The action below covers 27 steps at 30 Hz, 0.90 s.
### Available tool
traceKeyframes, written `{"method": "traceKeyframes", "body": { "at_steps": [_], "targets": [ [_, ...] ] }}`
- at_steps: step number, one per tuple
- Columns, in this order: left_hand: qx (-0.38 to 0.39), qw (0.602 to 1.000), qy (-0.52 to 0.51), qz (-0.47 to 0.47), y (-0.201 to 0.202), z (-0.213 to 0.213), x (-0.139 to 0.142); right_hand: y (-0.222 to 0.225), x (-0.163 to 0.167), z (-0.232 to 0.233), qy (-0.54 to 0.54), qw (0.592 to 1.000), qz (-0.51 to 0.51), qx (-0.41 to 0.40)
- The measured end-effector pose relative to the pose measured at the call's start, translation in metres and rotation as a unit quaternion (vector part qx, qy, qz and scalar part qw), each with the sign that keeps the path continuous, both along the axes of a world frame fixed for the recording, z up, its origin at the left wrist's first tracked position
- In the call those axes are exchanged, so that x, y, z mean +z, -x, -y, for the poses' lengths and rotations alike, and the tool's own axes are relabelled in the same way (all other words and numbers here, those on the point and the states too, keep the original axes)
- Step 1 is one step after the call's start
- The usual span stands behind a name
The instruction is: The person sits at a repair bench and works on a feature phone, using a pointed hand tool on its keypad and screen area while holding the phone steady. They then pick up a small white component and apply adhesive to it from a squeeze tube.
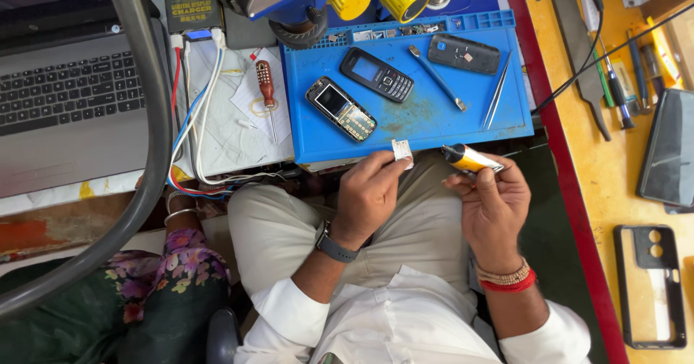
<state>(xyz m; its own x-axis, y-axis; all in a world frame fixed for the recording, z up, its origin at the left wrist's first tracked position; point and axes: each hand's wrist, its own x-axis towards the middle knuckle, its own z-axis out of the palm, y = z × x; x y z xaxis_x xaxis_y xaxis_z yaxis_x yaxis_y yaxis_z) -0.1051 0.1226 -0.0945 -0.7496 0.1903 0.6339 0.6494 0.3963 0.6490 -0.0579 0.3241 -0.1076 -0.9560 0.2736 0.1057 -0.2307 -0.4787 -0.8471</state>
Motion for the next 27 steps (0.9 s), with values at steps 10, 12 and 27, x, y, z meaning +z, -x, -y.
{"method": "traceKeyframes", "body": {
  "at_steps": [10,12,27],
  "targets": [
    [-0.025,0.94,-0.258,0.223,0.018,-0.019,0.001,0.028,0.027,0.007,-0.223,0.967,-0.047,-0.114],
    [0.007,0.941,-0.24,0.237,0.027,-0.025,0.003,0.037,0.026,0.009,-0.229,0.965,-0.052,-0.118],
    [-0.041,0.911,-0.288,0.293,0.055,-0.058,-0.004,0.052,0.003,0.008,-0.322,0.917,-0.085,-0.218]
  ]
}}
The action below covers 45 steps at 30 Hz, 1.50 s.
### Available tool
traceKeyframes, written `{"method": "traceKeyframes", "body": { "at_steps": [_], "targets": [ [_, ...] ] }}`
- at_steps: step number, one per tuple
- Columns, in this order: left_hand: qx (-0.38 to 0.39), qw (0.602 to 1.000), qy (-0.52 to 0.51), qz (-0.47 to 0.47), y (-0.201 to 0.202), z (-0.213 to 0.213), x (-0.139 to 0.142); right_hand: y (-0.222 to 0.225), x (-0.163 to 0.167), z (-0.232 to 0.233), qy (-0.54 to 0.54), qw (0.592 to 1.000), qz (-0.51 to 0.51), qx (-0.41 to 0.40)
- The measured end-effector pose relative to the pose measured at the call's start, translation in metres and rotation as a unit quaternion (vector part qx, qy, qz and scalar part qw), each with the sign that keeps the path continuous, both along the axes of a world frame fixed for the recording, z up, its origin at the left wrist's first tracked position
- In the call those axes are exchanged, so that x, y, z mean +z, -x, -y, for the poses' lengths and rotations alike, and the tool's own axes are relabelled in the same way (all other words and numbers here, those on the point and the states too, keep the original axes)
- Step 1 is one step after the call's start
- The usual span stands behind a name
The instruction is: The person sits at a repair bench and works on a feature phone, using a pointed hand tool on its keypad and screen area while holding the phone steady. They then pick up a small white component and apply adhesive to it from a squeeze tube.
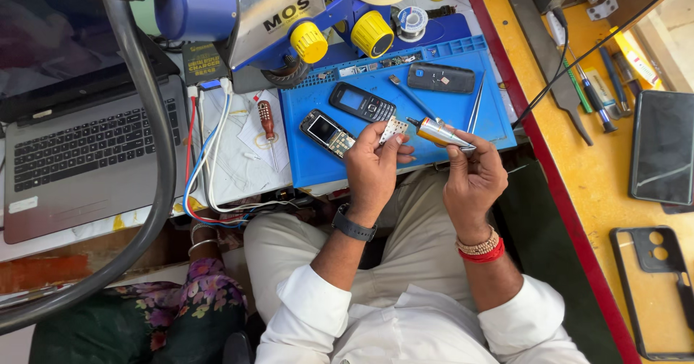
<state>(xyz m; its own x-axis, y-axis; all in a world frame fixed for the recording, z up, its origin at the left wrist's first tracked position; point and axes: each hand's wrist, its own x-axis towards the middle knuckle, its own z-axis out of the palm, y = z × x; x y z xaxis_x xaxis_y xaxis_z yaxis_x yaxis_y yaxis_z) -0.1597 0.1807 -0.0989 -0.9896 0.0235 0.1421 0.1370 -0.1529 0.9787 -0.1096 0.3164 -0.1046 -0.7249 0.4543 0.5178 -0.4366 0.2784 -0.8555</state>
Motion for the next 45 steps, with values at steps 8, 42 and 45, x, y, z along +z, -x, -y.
{"method": "traceKeyframes", "body": {
  "at_steps": [8,42,45],
  "targets": [
    [0.017,0.997,0.054,-0.052,-0.004,-0.003,0.0,-0.004,0.011,-0.003,-0.09,0.996,-0.008,-0.01],
    [0.045,0.991,0.09,-0.084,-0.009,-0.005,0.006,-0.009,0.024,0.0,-0.21,0.976,-0.027,-0.052],
    [0.048,0.99,0.091,-0.093,-0.008,-0.005,0.007,-0.007,0.024,0.001,-0.216,0.974,-0.031,-0.064]
  ]
}}
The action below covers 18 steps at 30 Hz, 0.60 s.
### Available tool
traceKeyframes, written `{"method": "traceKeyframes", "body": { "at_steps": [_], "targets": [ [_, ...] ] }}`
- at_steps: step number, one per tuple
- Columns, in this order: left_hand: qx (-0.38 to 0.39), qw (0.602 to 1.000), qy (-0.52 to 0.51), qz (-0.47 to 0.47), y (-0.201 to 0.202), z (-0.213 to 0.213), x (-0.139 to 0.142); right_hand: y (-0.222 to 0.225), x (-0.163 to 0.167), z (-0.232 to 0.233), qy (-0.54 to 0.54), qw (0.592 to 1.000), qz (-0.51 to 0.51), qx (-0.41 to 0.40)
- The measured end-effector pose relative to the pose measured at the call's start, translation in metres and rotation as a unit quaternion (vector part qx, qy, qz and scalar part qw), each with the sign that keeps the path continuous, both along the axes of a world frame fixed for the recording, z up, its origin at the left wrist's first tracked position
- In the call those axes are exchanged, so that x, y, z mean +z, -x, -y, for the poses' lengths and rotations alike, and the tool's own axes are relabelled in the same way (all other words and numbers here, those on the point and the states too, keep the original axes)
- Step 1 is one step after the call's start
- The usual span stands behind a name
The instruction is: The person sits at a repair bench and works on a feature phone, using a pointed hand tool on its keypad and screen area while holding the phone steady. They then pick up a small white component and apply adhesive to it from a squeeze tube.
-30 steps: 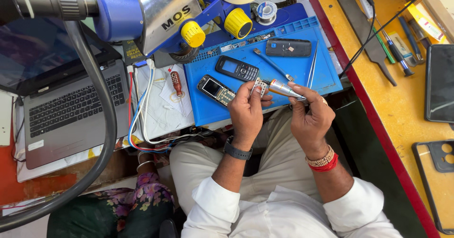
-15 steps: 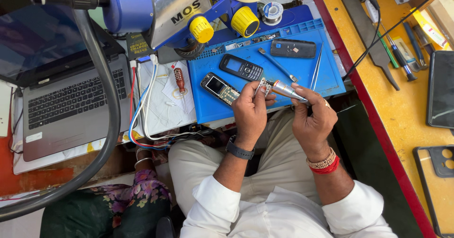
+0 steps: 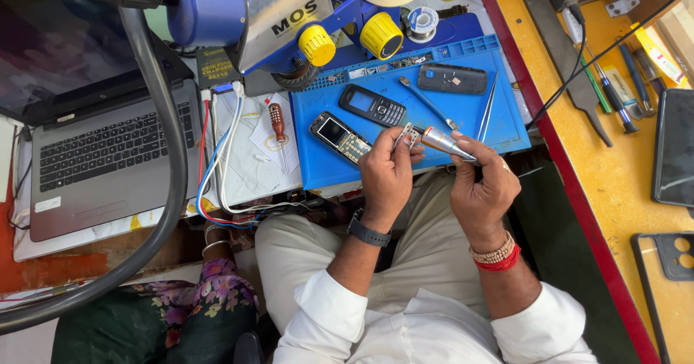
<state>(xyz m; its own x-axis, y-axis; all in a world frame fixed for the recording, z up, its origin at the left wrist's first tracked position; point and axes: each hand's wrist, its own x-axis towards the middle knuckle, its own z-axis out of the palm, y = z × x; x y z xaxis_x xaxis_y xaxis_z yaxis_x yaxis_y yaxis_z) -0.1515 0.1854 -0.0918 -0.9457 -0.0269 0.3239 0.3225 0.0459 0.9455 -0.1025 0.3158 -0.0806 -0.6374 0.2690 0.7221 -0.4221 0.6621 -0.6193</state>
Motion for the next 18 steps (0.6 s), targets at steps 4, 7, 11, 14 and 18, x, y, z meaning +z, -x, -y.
{"method": "traceKeyframes", "body": {
  "at_steps": [4,7,11,14,18],
  "targets": [
    [0.004,1.0,0.003,-0.004,0.0012,0.0002,0.0007,0.0002,0.0009,0.0004,0.003,1.0,0.0,0.002],
    [0.004,1.0,0.002,-0.003,0.0007,0.0003,0.0001,-0.0001,0.0013,0.0006,0.001,1.0,0.007,-0.003],
    [0.005,1.0,0.006,-0.001,0.0018,0.0007,-0.0007,0.0005,0.0017,0.001,-0.004,1.0,0.001,-0.005],
    [0.006,1.0,0.015,-0.002,0.0024,0.0004,-0.0013,0.0004,0.0007,0.0005,0.009,1.0,0.003,-0.004],
    [0.004,1.0,0.008,0.006,0.0011,0.0008,-0.0019,0.0003,-0.0047,0.0006,0.048,0.999,0.018,-0.001]
  ]
}}
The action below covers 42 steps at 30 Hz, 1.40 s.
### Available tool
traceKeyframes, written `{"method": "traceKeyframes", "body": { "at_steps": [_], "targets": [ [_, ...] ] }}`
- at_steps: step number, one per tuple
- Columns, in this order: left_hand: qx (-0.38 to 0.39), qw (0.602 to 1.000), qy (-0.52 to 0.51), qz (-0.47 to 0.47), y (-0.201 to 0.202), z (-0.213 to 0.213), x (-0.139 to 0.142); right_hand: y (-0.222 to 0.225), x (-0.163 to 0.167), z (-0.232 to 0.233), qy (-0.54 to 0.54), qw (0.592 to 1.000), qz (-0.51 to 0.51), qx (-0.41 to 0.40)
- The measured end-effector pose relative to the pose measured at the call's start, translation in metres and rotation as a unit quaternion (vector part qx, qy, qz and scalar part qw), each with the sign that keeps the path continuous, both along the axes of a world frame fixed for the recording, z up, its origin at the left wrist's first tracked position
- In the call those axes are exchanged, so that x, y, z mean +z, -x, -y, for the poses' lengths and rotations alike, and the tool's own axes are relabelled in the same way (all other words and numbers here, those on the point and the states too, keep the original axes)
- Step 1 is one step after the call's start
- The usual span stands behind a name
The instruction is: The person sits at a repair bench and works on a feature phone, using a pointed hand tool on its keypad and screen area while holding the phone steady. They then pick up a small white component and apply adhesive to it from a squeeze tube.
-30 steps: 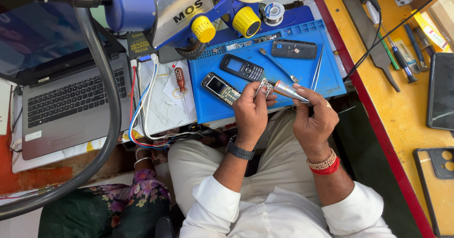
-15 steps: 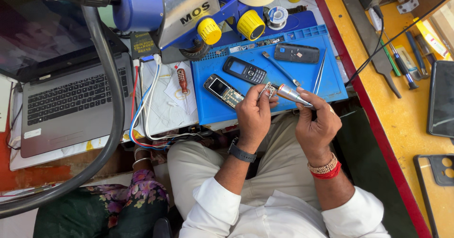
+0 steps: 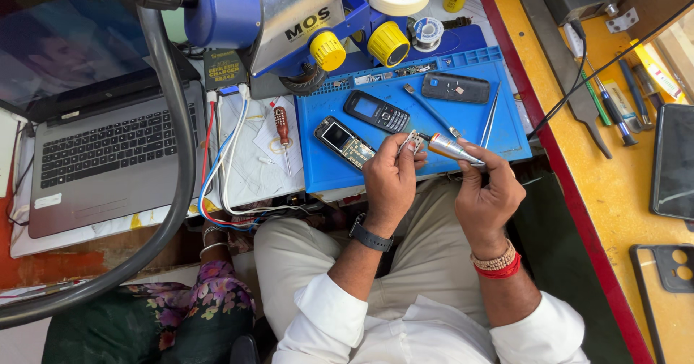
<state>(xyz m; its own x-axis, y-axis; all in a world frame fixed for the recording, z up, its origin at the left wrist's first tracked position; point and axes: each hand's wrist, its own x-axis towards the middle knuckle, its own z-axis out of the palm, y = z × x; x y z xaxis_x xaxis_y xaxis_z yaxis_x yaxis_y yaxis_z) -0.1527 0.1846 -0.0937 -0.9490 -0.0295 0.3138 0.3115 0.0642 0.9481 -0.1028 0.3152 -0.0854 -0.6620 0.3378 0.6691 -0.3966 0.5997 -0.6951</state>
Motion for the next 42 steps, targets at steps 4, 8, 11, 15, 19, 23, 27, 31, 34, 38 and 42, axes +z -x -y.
{"method": "traceKeyframes", "body": {
  "at_steps": [4,8,11,15,19,23,27,31,34,38,42],
  "targets": [
    [-0.004,1.0,-0.004,0.003,0.0,-0.001,-0.001,0.003,-0.008,-0.003,0.097,0.994,0.022,0.034],
    [0.0,1.0,-0.001,0.004,0.001,-0.001,-0.001,0.005,-0.013,-0.005,0.13,0.99,0.031,0.035],
    [0.002,1.0,0.004,0.001,0.001,0.0,-0.001,0.003,-0.012,-0.003,0.115,0.992,0.04,0.031],
    [0.002,1.0,0.004,-0.003,0.0,0.0,-0.001,0.001,-0.007,0.0,0.037,0.999,0.006,0.022],
    [0.004,1.0,0.008,-0.005,0.0,0.0,-0.002,0.0,-0.002,0.002,0.01,1.0,0.01,0.003],
    [0.006,1.0,0.017,-0.013,0.001,0.0,-0.002,0.0,0.0,0.002,0.002,1.0,0.004,0.007],
    [0.01,1.0,0.015,-0.023,0.001,0.0,-0.003,0.001,0.002,0.002,-0.006,1.0,0.005,0.008],
    [0.013,1.0,0.017,-0.023,0.002,0.0,-0.003,0.002,0.003,0.002,-0.011,1.0,0.0,0.015],
    [0.012,1.0,0.016,-0.019,0.002,0.0,-0.003,0.002,0.004,0.002,-0.013,1.0,0.001,0.012],
    [0.009,1.0,0.011,-0.02,0.002,0.0,-0.003,0.001,0.005,0.002,-0.021,1.0,-0.008,0.01],
    [0.011,1.0,0.011,-0.021,0.002,0.0,-0.003,0.002,0.006,0.002,-0.029,0.999,-0.013,0.012]
  ]
}}
